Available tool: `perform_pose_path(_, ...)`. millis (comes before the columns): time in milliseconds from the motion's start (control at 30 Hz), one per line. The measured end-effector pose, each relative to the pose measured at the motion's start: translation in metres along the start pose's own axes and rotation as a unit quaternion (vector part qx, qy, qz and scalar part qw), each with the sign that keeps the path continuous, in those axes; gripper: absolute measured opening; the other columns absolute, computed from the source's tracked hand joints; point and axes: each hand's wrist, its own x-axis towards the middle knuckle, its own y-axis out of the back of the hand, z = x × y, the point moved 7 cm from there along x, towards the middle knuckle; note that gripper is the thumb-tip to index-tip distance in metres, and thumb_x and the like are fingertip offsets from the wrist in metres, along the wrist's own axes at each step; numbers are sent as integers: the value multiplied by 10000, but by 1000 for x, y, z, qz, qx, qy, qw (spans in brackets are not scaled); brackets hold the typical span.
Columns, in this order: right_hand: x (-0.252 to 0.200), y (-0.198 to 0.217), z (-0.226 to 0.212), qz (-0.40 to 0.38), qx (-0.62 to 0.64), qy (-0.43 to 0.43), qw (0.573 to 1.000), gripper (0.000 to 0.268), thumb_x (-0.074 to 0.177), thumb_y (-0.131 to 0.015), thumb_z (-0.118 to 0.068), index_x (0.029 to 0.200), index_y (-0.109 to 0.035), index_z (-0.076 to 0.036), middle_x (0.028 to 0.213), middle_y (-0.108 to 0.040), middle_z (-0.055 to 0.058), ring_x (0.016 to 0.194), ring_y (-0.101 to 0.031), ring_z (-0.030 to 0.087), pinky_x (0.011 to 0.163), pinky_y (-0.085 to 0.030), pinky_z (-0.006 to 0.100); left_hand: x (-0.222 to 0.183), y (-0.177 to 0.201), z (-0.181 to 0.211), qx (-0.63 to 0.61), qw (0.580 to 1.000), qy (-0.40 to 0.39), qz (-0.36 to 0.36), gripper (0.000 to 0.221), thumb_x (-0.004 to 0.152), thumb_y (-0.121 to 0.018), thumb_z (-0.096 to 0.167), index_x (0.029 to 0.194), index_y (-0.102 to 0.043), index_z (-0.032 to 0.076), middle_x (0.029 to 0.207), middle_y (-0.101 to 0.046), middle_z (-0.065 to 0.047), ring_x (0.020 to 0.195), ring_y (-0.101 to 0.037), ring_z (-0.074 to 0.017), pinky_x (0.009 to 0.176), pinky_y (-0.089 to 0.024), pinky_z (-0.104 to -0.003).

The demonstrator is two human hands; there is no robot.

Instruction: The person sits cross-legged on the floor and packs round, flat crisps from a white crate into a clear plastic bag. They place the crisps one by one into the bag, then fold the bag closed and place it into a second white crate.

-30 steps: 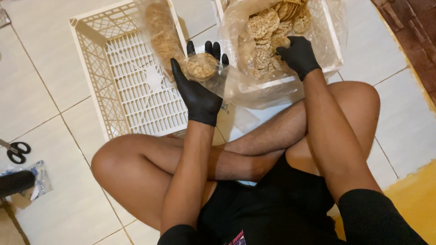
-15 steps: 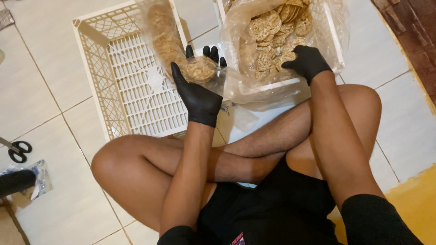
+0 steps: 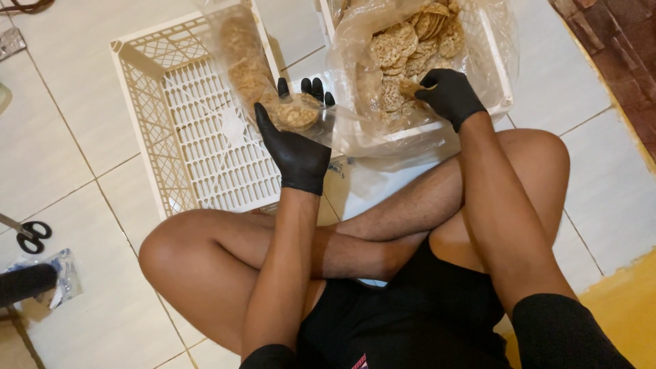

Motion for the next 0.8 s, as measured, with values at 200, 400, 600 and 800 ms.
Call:
perform_pose_path(200,-42,58,-70,66,150,33,986,364,1014,-695,-234,1318,-711,-34,1045,-755,172,855,-733,237,786,-567,400,1,-5,7,-19,991,0,-133,483,870,-694,527,1181,-636,162,1160,-692,-162,1119,-664,-335,870,-555,-478)
perform_pose_path(400,-48,48,-88,6,196,57,979,211,997,-696,-189,1167,-761,-81,1104,-754,71,1011,-667,179,849,-518,366,12,0,4,-84,986,17,-144,410,865,-739,478,1106,-647,158,1159,-672,-203,1173,-636,-378,1026,-502,-534)
perform_pose_path(600,-46,54,-103,123,242,112,956,124,945,-760,-143,1049,-774,-77,1022,-764,49,944,-700,144,812,-567,305,9,1,8,-78,990,7,-119,436,869,-707,487,1144,-612,162,1176,-671,-198,1200,-635,-387,1023,-502,-555)
perform_pose_path(800,-144,124,-178,224,413,222,854,82,1064,-598,67,1126,-646,45,904,-610,140,803,-584,193,703,-464,304,21,4,10,-106,989,-11,-101,443,882,-701,555,1115,-616,188,1155,-642,-157,1189,-616,-353,978,-497,-551)
